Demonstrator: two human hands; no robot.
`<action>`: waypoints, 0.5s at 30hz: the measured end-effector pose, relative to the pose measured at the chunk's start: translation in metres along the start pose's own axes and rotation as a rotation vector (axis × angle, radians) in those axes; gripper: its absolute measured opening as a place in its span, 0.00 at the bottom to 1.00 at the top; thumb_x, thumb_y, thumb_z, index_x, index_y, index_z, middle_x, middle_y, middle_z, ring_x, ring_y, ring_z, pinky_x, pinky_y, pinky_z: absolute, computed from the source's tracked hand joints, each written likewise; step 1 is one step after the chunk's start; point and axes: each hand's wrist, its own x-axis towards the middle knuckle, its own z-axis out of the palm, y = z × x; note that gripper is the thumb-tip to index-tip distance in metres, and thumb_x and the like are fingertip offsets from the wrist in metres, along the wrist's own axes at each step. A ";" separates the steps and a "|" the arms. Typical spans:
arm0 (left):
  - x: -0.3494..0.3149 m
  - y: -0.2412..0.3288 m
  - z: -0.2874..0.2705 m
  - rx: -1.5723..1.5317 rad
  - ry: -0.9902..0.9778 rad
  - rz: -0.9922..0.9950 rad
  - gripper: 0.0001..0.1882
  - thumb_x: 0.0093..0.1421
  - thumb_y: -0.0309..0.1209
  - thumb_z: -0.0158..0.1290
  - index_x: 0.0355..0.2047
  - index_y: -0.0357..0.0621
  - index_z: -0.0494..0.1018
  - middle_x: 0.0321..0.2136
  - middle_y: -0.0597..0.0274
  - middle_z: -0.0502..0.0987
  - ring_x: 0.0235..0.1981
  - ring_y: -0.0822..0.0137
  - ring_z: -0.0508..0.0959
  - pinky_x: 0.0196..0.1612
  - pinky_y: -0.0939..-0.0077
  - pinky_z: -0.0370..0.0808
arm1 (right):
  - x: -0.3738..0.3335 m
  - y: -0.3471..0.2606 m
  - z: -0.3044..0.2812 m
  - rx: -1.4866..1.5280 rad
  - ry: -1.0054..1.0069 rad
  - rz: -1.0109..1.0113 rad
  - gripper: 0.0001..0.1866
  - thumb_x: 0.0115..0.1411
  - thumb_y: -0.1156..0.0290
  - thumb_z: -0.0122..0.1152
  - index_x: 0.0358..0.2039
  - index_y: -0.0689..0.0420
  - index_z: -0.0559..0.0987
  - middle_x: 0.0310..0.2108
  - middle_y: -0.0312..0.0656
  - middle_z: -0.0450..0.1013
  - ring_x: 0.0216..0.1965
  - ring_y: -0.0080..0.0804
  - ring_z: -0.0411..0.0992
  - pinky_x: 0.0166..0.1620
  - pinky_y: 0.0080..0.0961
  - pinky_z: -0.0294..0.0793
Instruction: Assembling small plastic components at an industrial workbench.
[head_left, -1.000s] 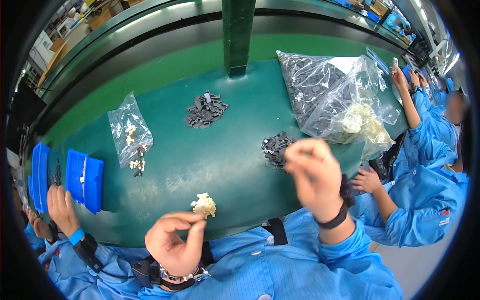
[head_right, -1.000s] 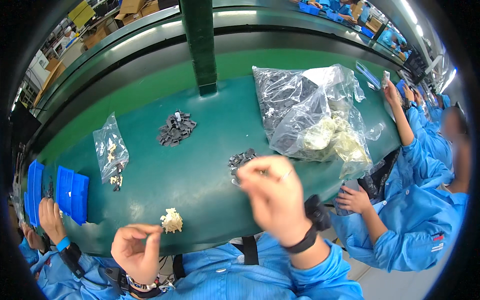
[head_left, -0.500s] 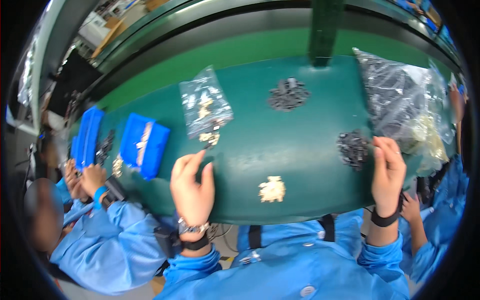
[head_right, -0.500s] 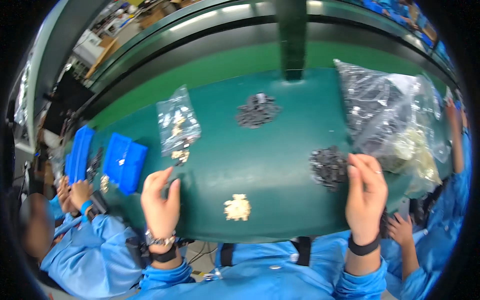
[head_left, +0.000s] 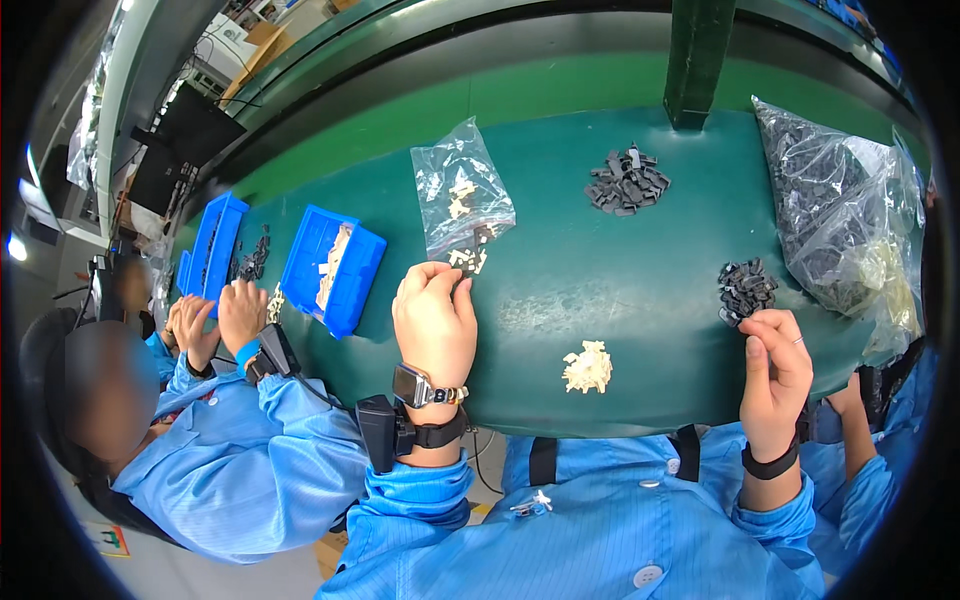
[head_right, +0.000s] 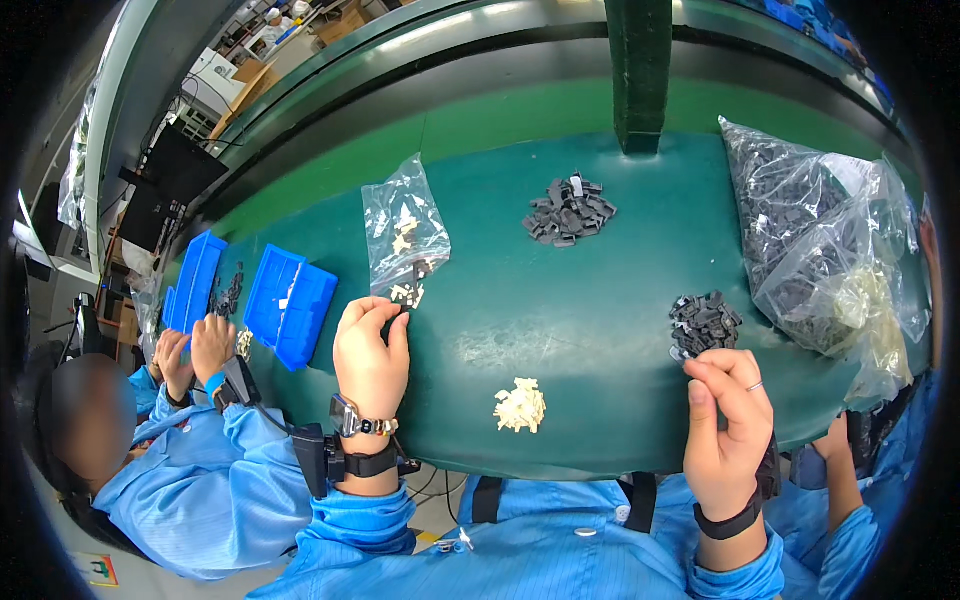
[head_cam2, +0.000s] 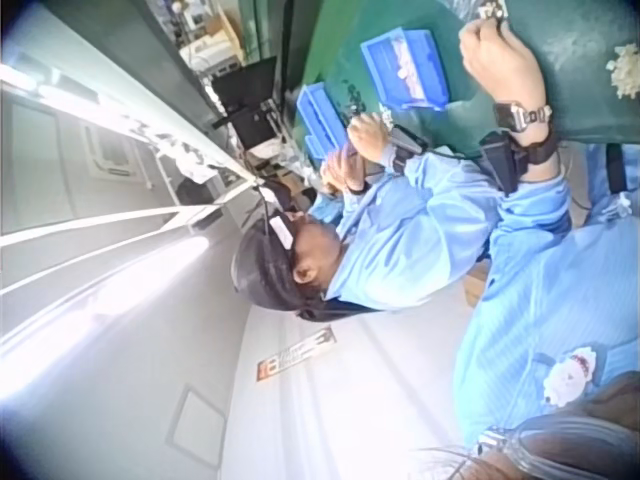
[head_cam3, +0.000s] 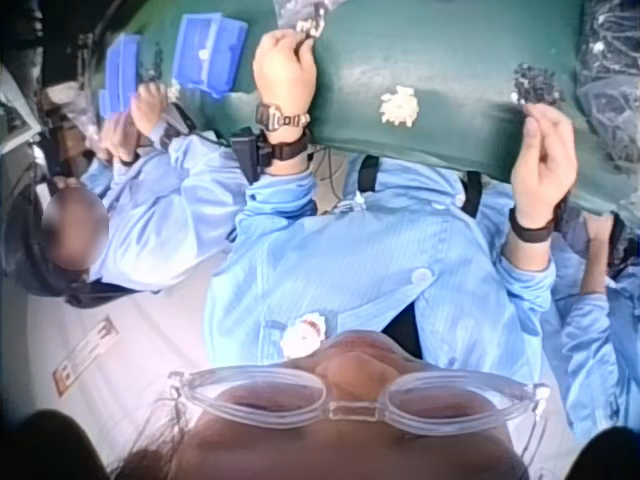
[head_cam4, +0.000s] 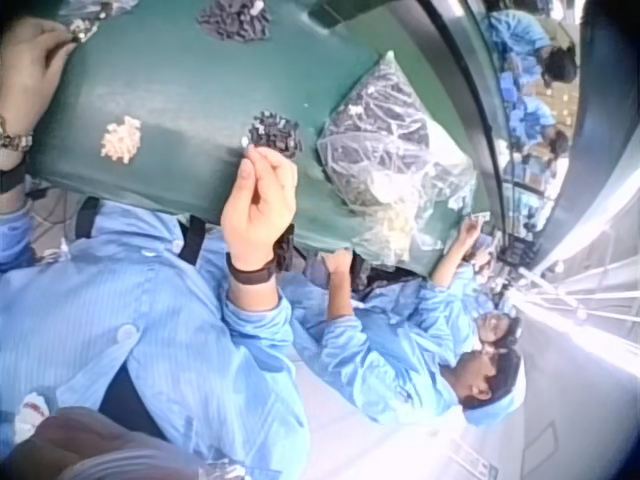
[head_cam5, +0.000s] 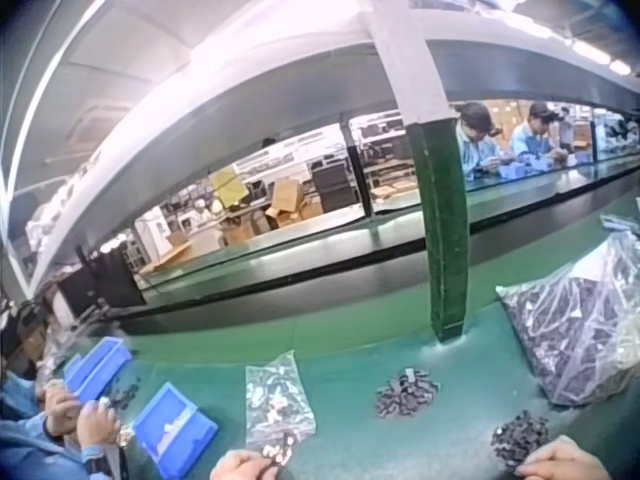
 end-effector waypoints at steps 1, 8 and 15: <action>0.000 -0.001 0.000 -0.025 0.015 -0.002 0.06 0.53 0.22 0.59 0.31 0.32 0.79 0.33 0.50 0.78 0.34 0.51 0.79 0.38 0.64 0.76 | 0.000 0.000 0.001 0.003 -0.008 0.001 0.06 0.60 0.81 0.56 0.37 0.67 0.79 0.35 0.47 0.73 0.35 0.34 0.70 0.39 0.24 0.68; -0.011 -0.009 -0.003 -0.175 0.073 -0.096 0.04 0.55 0.18 0.55 0.30 0.31 0.79 0.30 0.50 0.81 0.29 0.62 0.81 0.35 0.74 0.78 | -0.001 -0.003 0.005 0.020 -0.046 -0.016 0.06 0.57 0.82 0.57 0.35 0.66 0.79 0.33 0.48 0.73 0.34 0.37 0.70 0.39 0.27 0.69; -0.022 0.002 -0.020 -0.856 -0.026 -0.404 0.06 0.61 0.19 0.53 0.35 0.29 0.79 0.35 0.51 0.81 0.35 0.70 0.80 0.43 0.77 0.76 | -0.003 -0.011 0.012 0.054 -0.068 -0.062 0.07 0.51 0.84 0.60 0.33 0.65 0.79 0.32 0.47 0.74 0.33 0.39 0.71 0.37 0.29 0.69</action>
